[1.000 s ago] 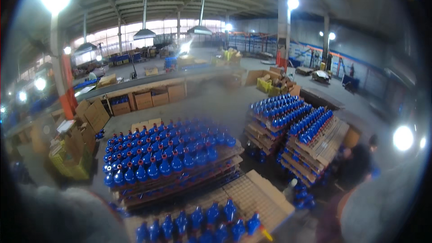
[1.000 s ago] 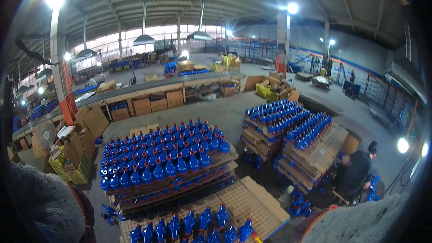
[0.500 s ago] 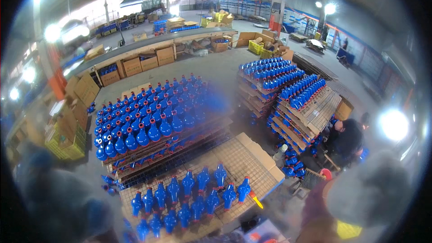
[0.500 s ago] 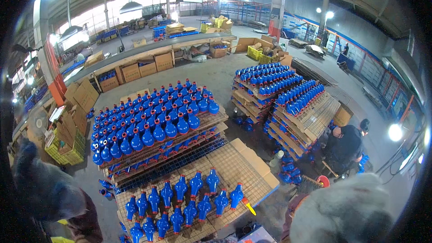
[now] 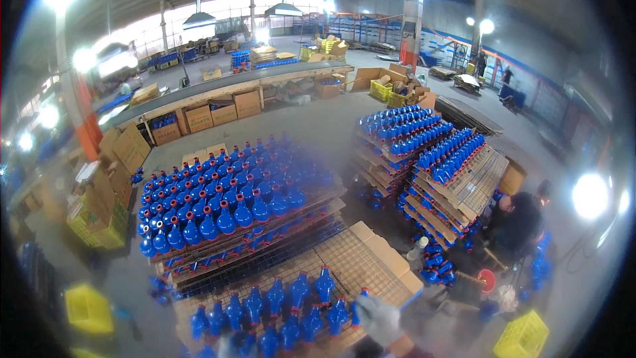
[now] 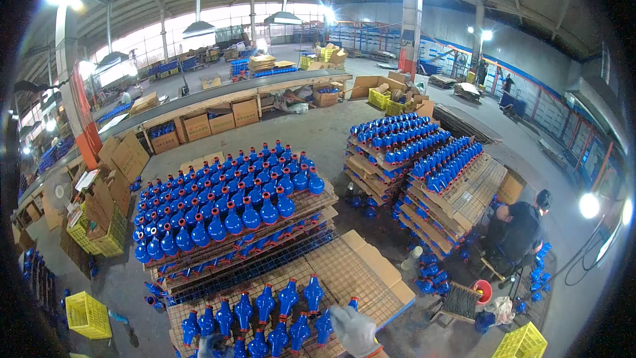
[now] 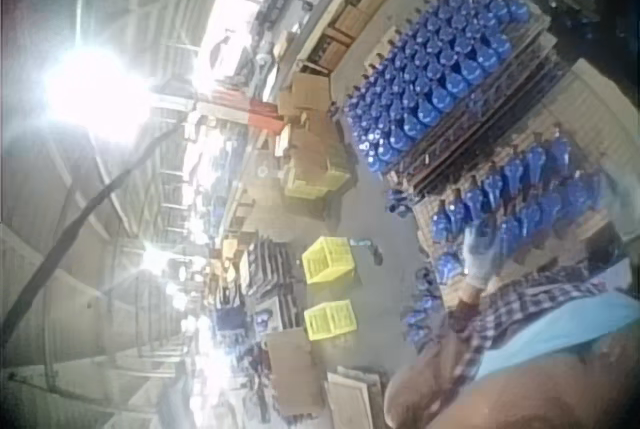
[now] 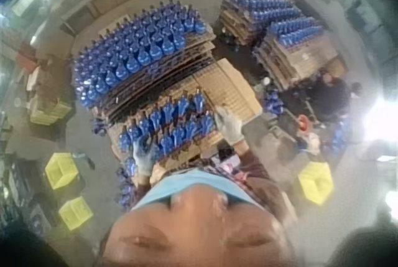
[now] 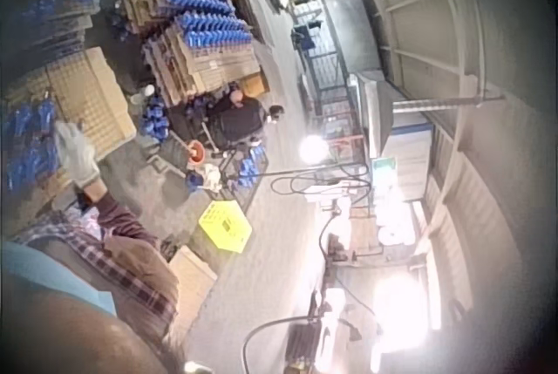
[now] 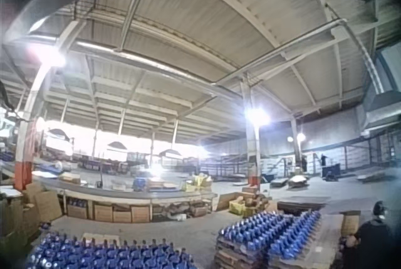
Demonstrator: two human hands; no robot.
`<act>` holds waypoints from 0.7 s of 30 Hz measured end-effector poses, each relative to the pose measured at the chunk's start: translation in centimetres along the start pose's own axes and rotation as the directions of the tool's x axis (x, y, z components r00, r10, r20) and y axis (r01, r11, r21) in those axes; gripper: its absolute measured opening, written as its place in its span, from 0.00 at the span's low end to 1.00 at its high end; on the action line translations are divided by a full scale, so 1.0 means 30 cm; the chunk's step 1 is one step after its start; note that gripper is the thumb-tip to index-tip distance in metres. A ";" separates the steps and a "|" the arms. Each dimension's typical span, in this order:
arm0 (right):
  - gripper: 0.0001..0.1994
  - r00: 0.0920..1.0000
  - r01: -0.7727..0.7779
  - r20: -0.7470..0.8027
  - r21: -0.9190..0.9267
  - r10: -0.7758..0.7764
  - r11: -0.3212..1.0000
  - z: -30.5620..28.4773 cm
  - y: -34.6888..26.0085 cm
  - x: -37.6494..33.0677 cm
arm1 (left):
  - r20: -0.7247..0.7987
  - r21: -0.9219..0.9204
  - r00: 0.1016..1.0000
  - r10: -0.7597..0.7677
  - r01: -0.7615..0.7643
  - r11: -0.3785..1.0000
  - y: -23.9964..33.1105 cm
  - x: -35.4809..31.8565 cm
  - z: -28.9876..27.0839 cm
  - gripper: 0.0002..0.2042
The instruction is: Painting blue industrial parts with orange paint using a brush and spray can, then arranging them on a pallet.
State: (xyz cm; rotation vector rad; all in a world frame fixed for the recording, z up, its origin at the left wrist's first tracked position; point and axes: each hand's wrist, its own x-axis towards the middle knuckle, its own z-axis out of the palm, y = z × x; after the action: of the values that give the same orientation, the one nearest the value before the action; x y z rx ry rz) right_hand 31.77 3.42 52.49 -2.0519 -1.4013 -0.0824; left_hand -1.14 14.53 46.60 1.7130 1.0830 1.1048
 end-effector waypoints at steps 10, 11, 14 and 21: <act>0.11 0.972 0.216 0.064 0.135 -0.226 0.967 0.186 -0.079 -0.055 | 0.127 0.139 0.980 -0.156 0.138 0.981 0.024 -0.116 0.076 0.19; 0.12 0.976 0.142 0.138 0.176 -0.168 0.974 0.197 -0.085 -0.070 | 0.121 0.101 0.978 -0.169 0.157 0.982 0.025 -0.128 0.072 0.19; 0.13 0.972 0.141 0.161 0.176 -0.170 0.974 0.219 -0.098 -0.099 | 0.175 0.208 0.967 -0.187 0.149 0.967 0.023 -0.150 0.060 0.20; 0.11 0.955 0.119 0.204 0.402 -0.215 0.908 0.287 -0.135 -0.114 | 0.077 0.378 0.977 -0.198 0.155 0.913 -0.063 -0.204 0.006 0.24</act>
State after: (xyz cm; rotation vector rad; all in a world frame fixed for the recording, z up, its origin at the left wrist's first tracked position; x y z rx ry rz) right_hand 24.30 6.17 46.25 -1.6512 -1.5959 0.3607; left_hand -2.93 9.33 43.29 1.8949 1.4109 0.7092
